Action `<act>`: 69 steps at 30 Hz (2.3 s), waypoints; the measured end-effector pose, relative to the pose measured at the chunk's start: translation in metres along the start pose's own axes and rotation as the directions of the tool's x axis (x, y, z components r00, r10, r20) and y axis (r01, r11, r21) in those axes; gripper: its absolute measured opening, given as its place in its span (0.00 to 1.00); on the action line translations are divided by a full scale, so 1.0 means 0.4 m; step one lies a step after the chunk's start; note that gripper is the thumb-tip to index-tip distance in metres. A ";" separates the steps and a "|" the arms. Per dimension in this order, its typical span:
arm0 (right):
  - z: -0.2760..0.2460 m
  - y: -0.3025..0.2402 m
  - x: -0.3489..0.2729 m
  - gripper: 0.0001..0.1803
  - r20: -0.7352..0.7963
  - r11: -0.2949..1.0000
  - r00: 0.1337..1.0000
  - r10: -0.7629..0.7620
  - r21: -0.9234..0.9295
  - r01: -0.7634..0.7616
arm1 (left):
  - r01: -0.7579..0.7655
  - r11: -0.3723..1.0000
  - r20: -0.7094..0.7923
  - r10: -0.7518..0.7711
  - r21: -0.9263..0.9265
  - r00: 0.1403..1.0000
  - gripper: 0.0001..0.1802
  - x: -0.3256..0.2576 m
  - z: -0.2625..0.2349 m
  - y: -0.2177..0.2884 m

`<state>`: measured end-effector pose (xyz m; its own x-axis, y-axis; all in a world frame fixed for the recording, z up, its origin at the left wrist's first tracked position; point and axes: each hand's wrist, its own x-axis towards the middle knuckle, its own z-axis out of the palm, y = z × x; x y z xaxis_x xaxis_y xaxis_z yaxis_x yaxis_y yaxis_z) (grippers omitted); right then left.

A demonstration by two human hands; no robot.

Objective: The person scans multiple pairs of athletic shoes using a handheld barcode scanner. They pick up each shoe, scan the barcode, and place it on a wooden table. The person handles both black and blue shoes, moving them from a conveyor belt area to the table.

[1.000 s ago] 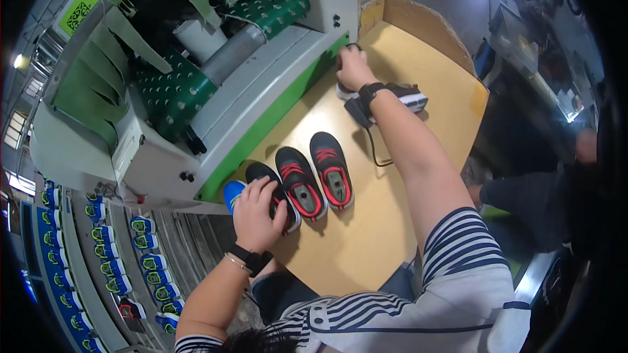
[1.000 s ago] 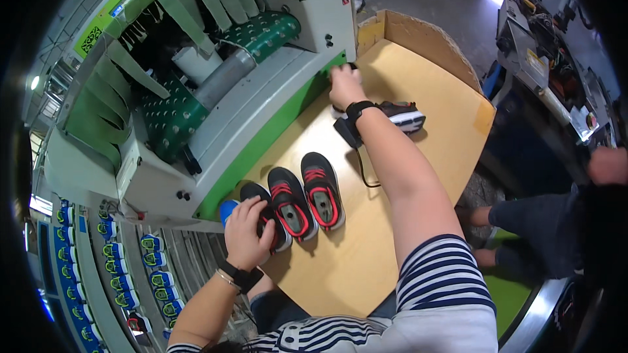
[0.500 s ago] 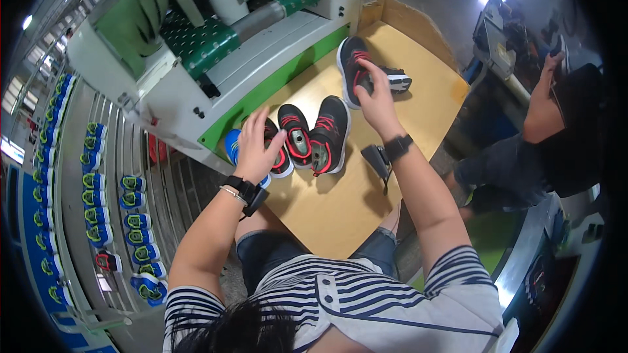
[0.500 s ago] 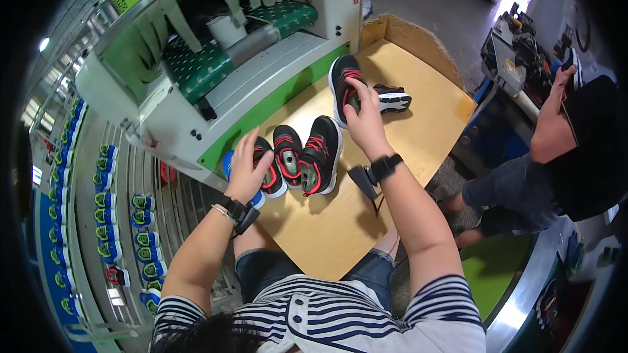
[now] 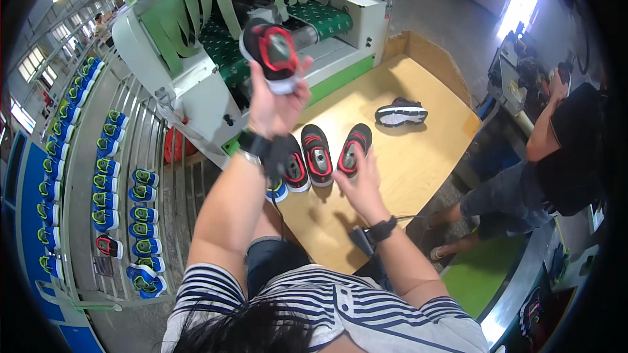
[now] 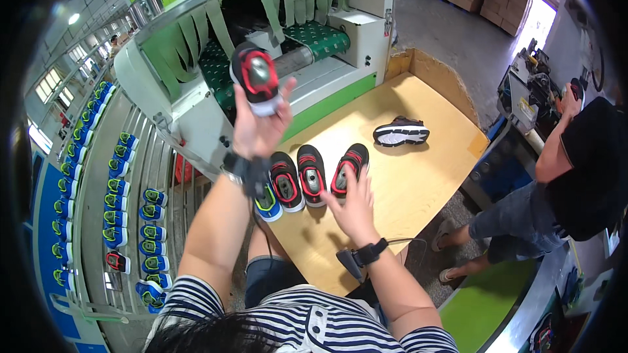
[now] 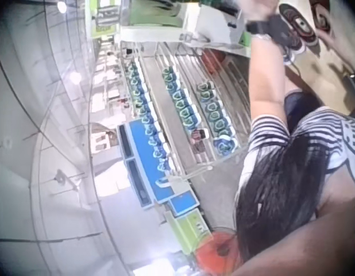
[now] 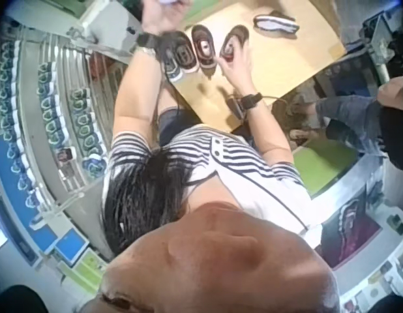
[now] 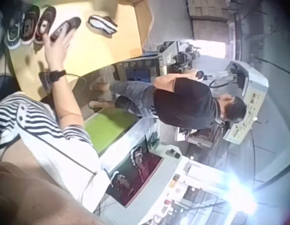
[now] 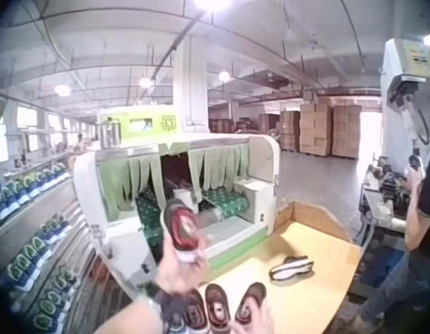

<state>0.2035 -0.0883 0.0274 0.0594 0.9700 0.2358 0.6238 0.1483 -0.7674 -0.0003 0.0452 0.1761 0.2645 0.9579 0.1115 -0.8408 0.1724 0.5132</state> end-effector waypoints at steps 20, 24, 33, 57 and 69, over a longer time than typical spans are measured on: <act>-0.085 0.045 0.305 0.26 -0.229 0.646 0.968 0.103 0.756 0.110 | -0.025 0.086 0.030 -0.058 0.996 0.998 0.37 -0.114 -0.221 -0.028; -0.126 -0.200 0.585 0.26 -0.308 0.670 0.903 -0.299 0.607 0.429 | -0.103 -0.630 0.105 -0.034 0.770 0.994 0.34 -0.193 -0.237 -0.115; 0.049 -0.099 0.880 0.45 -0.271 0.981 0.946 -0.176 -0.126 0.147 | -0.166 -0.562 0.138 -0.091 0.810 0.986 0.28 -0.154 -0.242 -0.129; -0.088 0.294 0.133 0.48 -0.156 0.870 0.970 0.188 0.485 -0.090 | -0.143 -0.546 0.117 -0.082 0.825 0.990 0.29 -0.159 -0.273 -0.132; -0.011 -0.067 0.093 0.44 -0.026 0.564 0.991 0.131 0.824 -0.053 | 0.132 0.511 -0.153 -0.001 0.849 0.988 0.42 -0.225 -0.191 -0.195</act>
<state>0.1925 -0.0571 0.0593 0.1605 0.9758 0.1485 -0.2933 0.1908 -0.9368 0.0053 -0.0370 0.0612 0.1903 0.9815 -0.0205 0.0067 0.0196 0.9998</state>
